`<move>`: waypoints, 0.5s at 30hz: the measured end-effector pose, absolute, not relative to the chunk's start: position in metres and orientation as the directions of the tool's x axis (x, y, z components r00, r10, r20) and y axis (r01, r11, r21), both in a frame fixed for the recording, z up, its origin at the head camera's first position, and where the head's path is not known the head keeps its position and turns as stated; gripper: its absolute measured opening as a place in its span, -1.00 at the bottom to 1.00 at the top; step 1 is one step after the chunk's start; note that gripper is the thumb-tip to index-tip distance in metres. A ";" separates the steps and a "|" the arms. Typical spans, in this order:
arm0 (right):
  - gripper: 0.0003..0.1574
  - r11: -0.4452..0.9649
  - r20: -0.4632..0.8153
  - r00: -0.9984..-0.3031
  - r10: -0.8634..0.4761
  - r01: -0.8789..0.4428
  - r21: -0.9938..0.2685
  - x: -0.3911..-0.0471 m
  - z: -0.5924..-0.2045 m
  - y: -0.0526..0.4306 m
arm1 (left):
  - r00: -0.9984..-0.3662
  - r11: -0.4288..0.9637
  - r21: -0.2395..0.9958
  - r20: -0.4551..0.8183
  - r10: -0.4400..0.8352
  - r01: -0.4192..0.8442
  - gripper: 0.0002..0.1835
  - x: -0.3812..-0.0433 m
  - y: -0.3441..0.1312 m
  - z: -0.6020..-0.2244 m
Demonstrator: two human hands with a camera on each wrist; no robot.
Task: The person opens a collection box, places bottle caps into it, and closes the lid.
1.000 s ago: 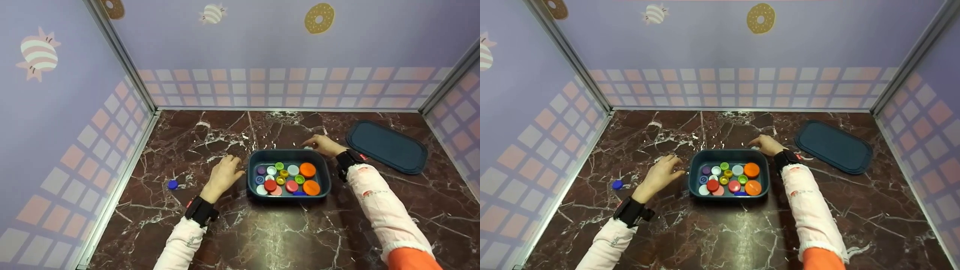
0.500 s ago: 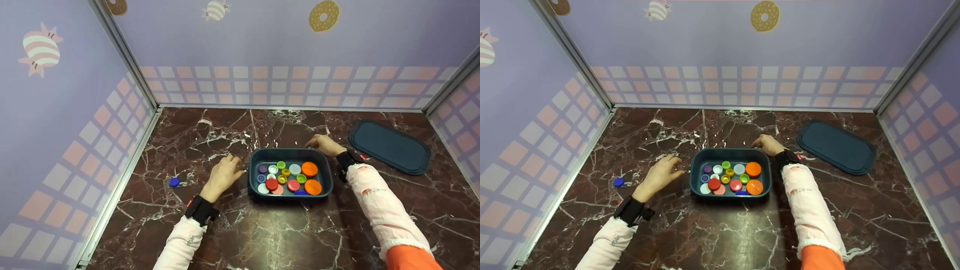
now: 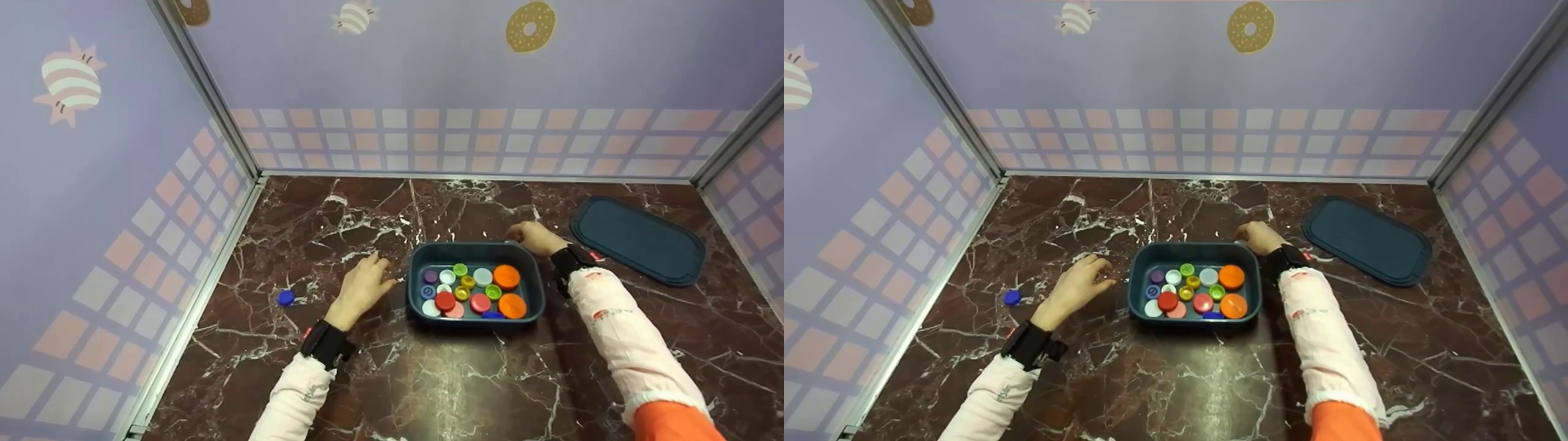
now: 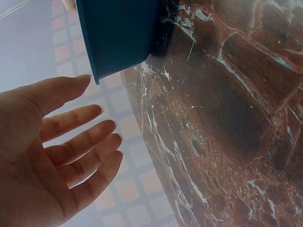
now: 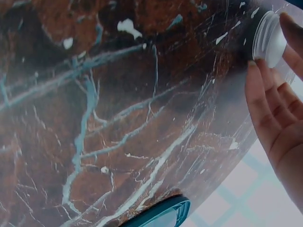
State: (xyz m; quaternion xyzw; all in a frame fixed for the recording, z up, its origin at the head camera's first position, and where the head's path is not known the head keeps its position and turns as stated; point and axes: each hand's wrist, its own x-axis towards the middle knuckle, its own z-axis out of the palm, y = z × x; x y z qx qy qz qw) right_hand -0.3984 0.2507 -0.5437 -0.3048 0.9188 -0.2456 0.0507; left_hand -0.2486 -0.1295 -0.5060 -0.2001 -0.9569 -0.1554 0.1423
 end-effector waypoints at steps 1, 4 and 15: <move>-0.73 0.704 0.046 -0.815 -0.578 -0.526 -0.478 -0.398 -0.543 0.251 | -0.879 0.871 0.240 0.336 0.339 0.428 -0.69 -0.248 -0.130 -0.506; -0.76 0.716 0.033 -0.818 -0.575 -0.522 -0.463 -0.398 -0.542 0.252 | -0.880 0.872 0.239 0.333 0.339 0.427 -0.70 -0.248 -0.130 -0.507; -0.74 0.718 0.058 -0.804 -0.592 -0.559 -0.414 -0.394 -0.537 0.259 | -0.871 0.875 0.210 0.342 0.352 0.436 -0.68 -0.245 -0.134 -0.510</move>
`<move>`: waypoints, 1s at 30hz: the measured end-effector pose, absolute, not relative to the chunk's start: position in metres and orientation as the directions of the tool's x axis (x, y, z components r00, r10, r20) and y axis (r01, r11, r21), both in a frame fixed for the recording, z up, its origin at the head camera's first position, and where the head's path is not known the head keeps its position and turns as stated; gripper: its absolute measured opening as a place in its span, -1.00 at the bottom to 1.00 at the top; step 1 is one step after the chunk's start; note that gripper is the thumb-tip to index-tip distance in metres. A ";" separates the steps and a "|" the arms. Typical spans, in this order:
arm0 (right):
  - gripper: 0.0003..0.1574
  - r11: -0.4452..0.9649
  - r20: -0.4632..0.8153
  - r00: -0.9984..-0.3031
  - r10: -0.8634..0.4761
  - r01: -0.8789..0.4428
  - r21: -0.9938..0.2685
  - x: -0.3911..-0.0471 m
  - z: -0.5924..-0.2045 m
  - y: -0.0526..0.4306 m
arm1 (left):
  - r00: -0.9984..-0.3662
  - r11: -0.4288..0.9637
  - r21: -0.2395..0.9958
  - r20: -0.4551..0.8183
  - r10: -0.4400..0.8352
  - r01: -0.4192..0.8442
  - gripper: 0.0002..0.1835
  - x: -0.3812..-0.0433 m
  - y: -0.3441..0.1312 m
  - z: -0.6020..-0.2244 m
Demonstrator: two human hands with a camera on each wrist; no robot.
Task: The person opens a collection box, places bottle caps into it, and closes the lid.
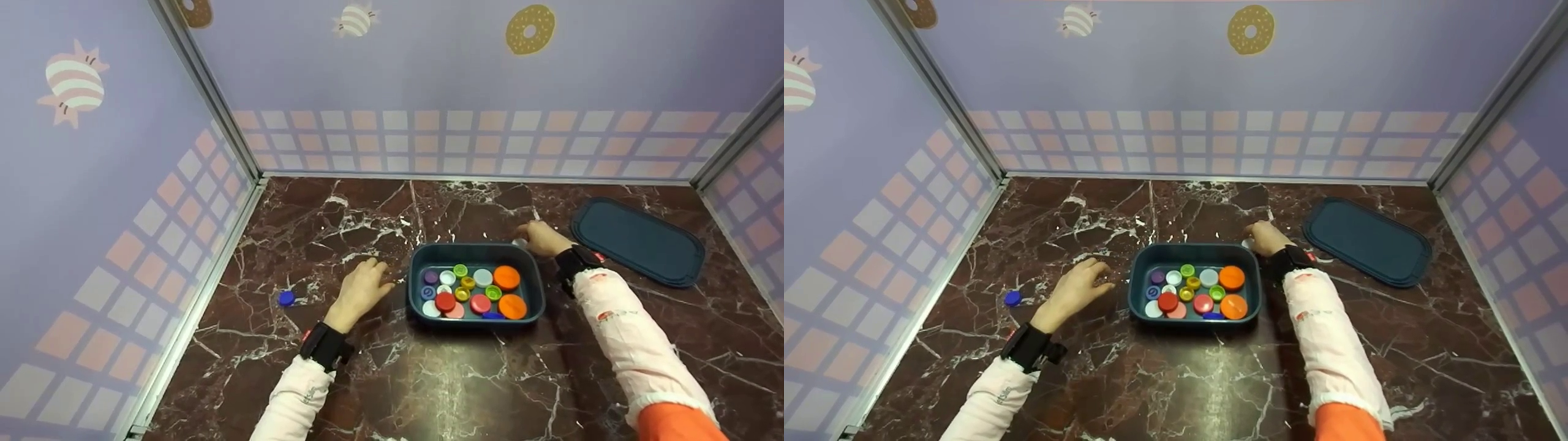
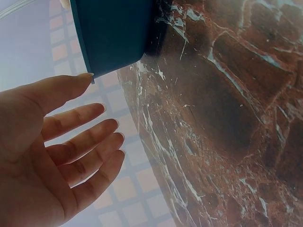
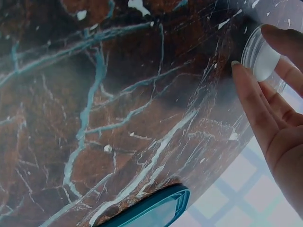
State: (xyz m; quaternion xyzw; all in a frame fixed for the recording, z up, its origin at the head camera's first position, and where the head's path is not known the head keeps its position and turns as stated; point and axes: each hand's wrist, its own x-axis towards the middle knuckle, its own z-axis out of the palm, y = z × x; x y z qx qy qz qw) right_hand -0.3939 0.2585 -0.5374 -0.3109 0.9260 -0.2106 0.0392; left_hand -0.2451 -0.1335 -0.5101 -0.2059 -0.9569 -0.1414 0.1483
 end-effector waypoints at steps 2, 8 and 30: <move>-0.74 0.702 0.093 -0.797 -0.597 -0.575 -0.420 -0.393 -0.536 0.261 | -0.874 0.877 0.210 0.339 0.349 0.432 -0.68 -0.245 -0.134 -0.510; -0.64 0.718 0.090 -0.822 -0.563 -0.540 -0.438 -0.392 -0.529 0.268 | -0.880 0.878 0.217 0.324 0.347 0.426 -0.69 -0.245 -0.135 -0.512; -0.75 0.620 0.222 -0.735 -0.641 -0.666 -0.415 -0.371 -0.476 0.256 | -0.886 0.882 0.225 0.321 0.333 0.413 -0.72 -0.247 -0.139 -0.514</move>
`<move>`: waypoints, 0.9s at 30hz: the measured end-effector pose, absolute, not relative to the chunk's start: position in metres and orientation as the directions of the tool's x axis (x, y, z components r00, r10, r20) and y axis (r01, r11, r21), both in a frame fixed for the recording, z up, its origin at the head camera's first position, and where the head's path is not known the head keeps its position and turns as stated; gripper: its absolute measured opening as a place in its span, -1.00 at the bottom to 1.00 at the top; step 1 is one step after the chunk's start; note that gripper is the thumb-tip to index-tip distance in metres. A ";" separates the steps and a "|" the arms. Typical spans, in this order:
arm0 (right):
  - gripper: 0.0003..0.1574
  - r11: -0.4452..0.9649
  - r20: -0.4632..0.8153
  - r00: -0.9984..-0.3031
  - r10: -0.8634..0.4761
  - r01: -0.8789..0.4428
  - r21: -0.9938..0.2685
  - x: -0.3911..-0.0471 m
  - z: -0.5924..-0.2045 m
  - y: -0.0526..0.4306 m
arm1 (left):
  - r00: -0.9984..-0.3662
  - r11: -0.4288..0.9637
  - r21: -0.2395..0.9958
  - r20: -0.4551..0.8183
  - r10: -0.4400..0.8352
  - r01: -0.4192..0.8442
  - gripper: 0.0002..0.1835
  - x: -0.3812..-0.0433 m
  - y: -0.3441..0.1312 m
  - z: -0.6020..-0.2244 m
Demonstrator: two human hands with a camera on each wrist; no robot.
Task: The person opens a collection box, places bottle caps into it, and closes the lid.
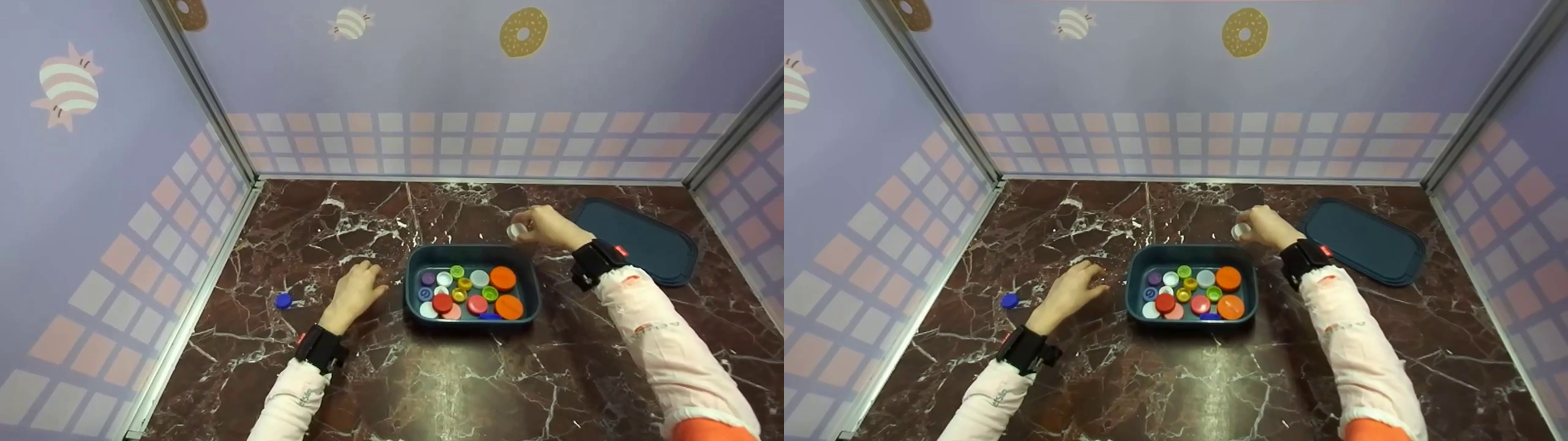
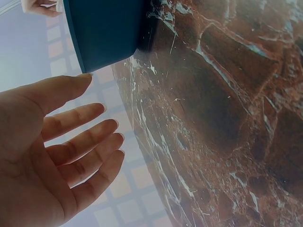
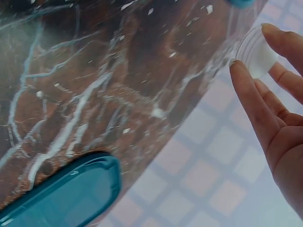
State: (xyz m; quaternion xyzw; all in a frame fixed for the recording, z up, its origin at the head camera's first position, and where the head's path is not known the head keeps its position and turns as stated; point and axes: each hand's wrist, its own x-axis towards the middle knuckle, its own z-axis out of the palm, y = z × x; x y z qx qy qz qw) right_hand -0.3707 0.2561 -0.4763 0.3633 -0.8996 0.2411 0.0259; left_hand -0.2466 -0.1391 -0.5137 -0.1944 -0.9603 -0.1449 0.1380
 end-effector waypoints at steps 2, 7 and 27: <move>-0.76 0.593 0.232 -0.703 -0.672 -0.698 -0.401 -0.366 -0.474 0.252 | -0.887 0.883 0.225 0.321 0.332 0.412 -0.72 -0.246 -0.140 -0.514; -0.70 0.592 0.166 -0.680 -0.714 -0.713 -0.376 -0.352 -0.469 0.243 | -0.894 0.889 0.224 0.310 0.324 0.400 -0.71 -0.245 -0.142 -0.513; -0.69 0.669 -0.198 -0.639 -0.743 -0.694 -0.268 -0.312 -0.474 0.219 | -0.918 0.902 0.236 0.258 0.302 0.363 -0.71 -0.245 -0.148 -0.519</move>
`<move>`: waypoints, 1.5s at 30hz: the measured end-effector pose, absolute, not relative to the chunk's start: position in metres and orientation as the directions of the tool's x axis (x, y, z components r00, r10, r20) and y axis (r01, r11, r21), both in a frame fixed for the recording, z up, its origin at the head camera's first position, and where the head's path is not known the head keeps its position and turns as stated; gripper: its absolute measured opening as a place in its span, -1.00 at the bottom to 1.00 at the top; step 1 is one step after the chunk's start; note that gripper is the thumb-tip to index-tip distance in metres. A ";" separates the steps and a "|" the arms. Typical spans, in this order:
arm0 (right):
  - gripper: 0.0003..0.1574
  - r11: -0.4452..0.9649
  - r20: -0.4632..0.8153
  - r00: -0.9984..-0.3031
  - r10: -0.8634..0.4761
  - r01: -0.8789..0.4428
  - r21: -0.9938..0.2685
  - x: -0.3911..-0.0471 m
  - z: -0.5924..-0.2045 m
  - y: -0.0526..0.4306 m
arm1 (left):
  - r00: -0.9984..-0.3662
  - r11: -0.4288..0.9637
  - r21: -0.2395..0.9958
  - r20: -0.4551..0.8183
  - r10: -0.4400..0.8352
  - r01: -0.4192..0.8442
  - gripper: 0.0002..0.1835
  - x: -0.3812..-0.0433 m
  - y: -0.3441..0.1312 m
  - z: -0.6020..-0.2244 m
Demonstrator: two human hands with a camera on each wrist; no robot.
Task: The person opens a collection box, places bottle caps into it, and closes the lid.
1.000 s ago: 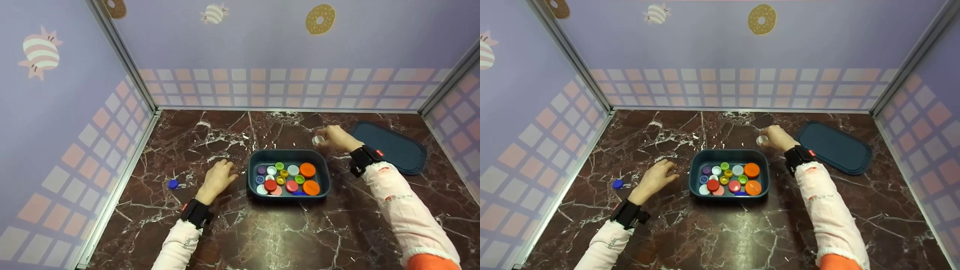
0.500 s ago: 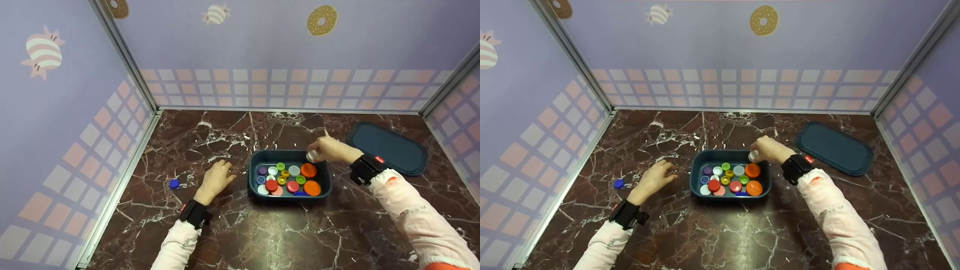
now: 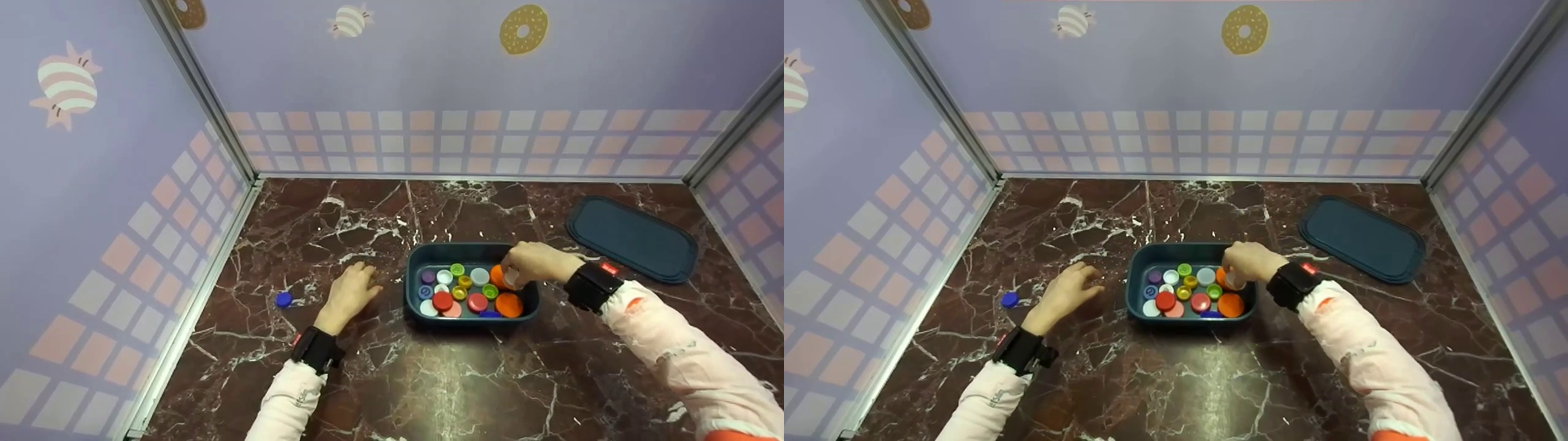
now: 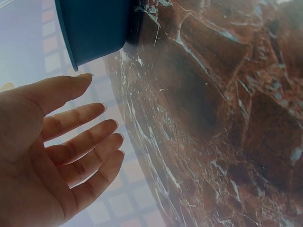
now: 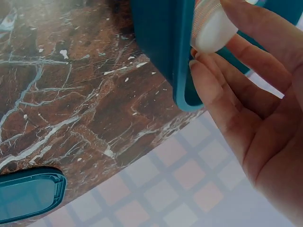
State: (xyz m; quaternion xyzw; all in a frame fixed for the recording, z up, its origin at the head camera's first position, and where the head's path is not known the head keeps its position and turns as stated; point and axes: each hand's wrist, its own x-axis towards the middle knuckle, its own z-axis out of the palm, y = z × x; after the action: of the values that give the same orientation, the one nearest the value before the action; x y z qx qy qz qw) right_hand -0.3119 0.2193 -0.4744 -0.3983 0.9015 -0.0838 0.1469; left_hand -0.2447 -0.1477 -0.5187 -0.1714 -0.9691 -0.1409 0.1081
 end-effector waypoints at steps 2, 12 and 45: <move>-0.67 0.680 -0.215 -0.646 -0.733 -0.690 -0.248 -0.310 -0.475 0.218 | -0.920 0.903 0.235 0.251 0.300 0.359 -0.71 -0.245 -0.149 -0.518; -0.59 0.714 -0.222 -0.682 -0.697 -0.690 -0.120 -0.302 -0.476 0.220 | -0.920 0.907 0.232 0.264 0.291 0.353 -0.72 -0.244 -0.154 -0.516; -0.63 0.648 0.029 -0.675 -0.737 -0.719 -0.251 -0.309 -0.471 0.228 | -0.994 0.965 0.258 0.078 -0.074 -0.052 -0.51 -0.236 -0.216 -0.517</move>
State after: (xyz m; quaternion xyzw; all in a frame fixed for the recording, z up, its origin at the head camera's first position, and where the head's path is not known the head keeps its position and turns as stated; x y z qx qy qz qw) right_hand -0.3086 0.2280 -0.4707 -0.4014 0.9070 -0.1216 0.0381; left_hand -0.2360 -0.2163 -0.5174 0.0319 -0.9902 -0.1291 0.0437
